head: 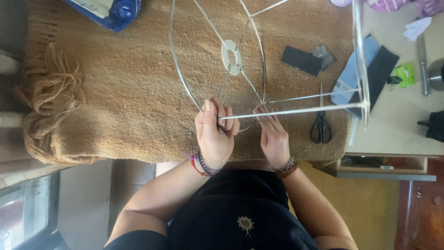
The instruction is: Sanding the metal joints and wires of a lampshade frame with a small piece of sandpaper to smooth the surface.
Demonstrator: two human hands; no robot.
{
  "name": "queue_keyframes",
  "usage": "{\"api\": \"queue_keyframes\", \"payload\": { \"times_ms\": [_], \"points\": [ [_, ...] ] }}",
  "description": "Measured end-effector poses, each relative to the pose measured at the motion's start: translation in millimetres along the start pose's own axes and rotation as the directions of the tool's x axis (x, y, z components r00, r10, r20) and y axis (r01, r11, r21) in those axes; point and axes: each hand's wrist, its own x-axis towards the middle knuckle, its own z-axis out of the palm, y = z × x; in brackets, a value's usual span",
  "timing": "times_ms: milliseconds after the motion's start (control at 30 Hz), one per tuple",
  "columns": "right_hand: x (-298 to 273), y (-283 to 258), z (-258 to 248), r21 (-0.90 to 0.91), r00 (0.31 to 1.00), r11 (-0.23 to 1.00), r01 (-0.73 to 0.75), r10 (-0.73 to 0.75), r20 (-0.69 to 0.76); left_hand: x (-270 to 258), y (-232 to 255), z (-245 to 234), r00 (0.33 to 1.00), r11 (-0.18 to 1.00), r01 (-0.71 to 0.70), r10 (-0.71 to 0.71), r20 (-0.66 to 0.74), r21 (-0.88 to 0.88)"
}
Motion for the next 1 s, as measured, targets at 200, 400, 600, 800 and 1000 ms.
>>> {"api": "queue_keyframes", "payload": {
  "times_ms": [200,400,600,800,1000],
  "points": [
    [9,-34,-5,0.05,0.998,0.997,-0.063,0.063,0.007,-2,-5,3,1.0,1.0,0.01,-0.01,-0.01,-0.018],
    [8,-69,-12,0.081,0.999,0.996,-0.05,0.049,0.009,-2,-3,6,1.0,1.0,-0.018,0.018,-0.009,-0.015],
    [1,-63,-6,0.023,0.997,0.997,-0.077,0.077,0.017,-4,-13,-1,0.998,0.998,-0.061,0.061,-0.003,-0.016],
    [5,-24,-3,0.045,1.0,0.999,-0.013,0.014,-0.018,-6,-12,0,0.996,0.996,-0.086,0.086,0.016,0.036],
    [-2,-30,-6,0.053,0.999,0.998,-0.034,0.035,-0.017,-6,-5,17,0.987,0.984,-0.155,0.159,-0.04,0.083]
  ]
}}
